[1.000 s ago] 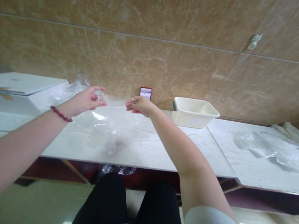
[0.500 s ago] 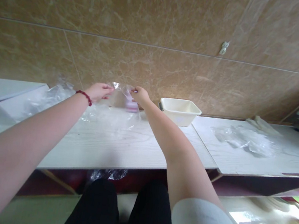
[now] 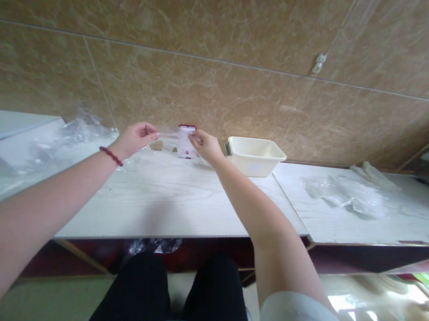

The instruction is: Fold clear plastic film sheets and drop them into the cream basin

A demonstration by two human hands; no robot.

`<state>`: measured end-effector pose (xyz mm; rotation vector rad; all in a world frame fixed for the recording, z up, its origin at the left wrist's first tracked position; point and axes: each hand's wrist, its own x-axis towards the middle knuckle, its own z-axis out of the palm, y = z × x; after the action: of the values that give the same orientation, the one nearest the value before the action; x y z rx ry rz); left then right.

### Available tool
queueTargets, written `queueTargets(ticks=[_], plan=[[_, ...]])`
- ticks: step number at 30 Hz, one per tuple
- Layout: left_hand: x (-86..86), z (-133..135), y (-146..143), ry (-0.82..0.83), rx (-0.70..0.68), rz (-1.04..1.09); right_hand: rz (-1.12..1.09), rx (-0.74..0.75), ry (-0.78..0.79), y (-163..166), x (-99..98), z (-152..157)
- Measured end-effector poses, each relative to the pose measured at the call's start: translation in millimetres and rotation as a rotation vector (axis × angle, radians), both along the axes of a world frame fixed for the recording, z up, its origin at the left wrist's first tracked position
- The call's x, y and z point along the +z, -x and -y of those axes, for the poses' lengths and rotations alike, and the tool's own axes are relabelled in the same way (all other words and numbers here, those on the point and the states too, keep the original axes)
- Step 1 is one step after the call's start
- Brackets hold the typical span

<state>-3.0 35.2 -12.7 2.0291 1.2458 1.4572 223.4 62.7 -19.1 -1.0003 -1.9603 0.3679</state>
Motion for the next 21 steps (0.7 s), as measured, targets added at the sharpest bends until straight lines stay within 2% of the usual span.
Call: queueTargets(ticks=[3, 7, 12, 16, 19, 21], plan=[[-21.3, 24, 2, 0.031, 0.011, -0.134, 0.06, 0.025, 0.027, -10, -23.0, 15], [-63.5, 47, 0, 0.071, 0.006, -0.233, 0.143, 0.153, 0.098, -21, -61.6, 35], [-113.0, 68, -9, 0.13, -0.104, -0.432, 0.284, 0.244, 0.11, -32, -108.3, 60], [-131.5, 82, -14, 0.142, -0.183, -0.554, 0.384, 0.311, 0.062, -40, -131.9, 72], [-136.2, 88, -16, 0.138, -0.214, -0.611, 0.437, 0.383, 0.041, -43, -139.0, 79], [-136.9, 91, -17, 0.137, -0.234, -0.649, 0.455, 0.379, 0.053, -46, -139.2, 85]])
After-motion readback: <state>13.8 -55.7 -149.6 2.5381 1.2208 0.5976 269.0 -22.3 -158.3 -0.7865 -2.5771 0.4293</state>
